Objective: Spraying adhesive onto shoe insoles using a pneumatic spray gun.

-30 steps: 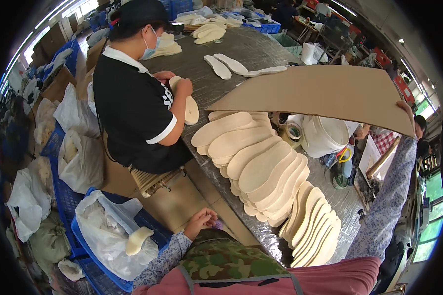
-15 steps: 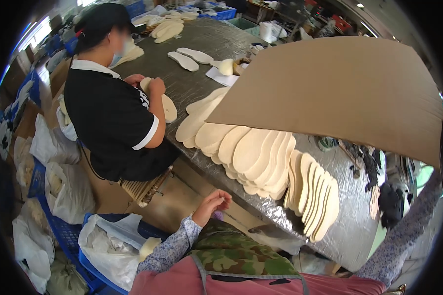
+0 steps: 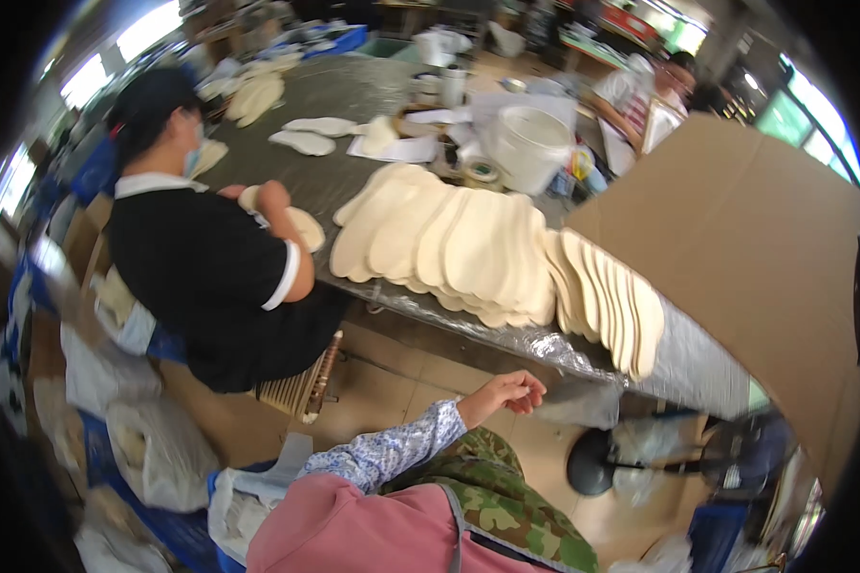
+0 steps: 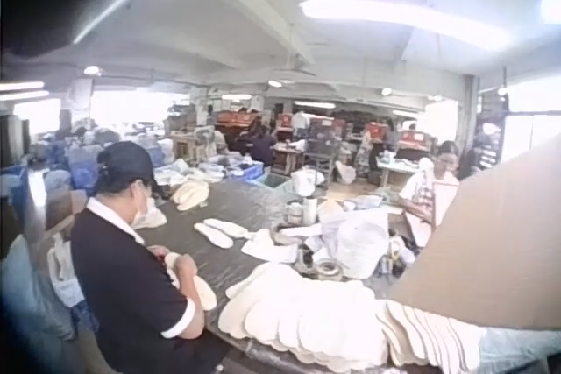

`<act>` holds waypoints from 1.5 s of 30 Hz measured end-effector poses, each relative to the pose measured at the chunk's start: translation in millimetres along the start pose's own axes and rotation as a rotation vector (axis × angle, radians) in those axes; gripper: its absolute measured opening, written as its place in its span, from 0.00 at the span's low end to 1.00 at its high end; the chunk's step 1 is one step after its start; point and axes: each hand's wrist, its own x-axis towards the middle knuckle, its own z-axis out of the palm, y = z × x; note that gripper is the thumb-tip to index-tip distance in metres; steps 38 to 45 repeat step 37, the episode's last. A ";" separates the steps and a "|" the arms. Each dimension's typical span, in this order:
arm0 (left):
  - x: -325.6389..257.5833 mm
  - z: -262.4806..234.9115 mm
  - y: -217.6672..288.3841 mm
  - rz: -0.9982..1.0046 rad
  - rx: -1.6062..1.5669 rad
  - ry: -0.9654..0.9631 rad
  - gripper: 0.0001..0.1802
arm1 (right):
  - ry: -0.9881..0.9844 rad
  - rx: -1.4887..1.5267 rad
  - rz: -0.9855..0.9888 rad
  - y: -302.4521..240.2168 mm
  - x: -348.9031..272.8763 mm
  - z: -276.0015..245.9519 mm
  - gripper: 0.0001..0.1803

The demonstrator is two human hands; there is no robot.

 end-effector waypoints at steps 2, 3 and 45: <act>23.3 30.3 5.1 -0.057 0.027 -0.133 0.16 | 0.124 -0.038 0.081 -33.6 -74.5 -58.3 0.16; 34.2 45.0 2.3 -0.068 0.011 -0.177 0.18 | 0.199 -0.068 0.120 -57.9 -119.2 -89.7 0.16; 416.5 836.6 -537.8 -0.594 0.138 -1.029 0.36 | 1.637 -0.229 -0.086 -218.2 -883.9 -511.4 0.41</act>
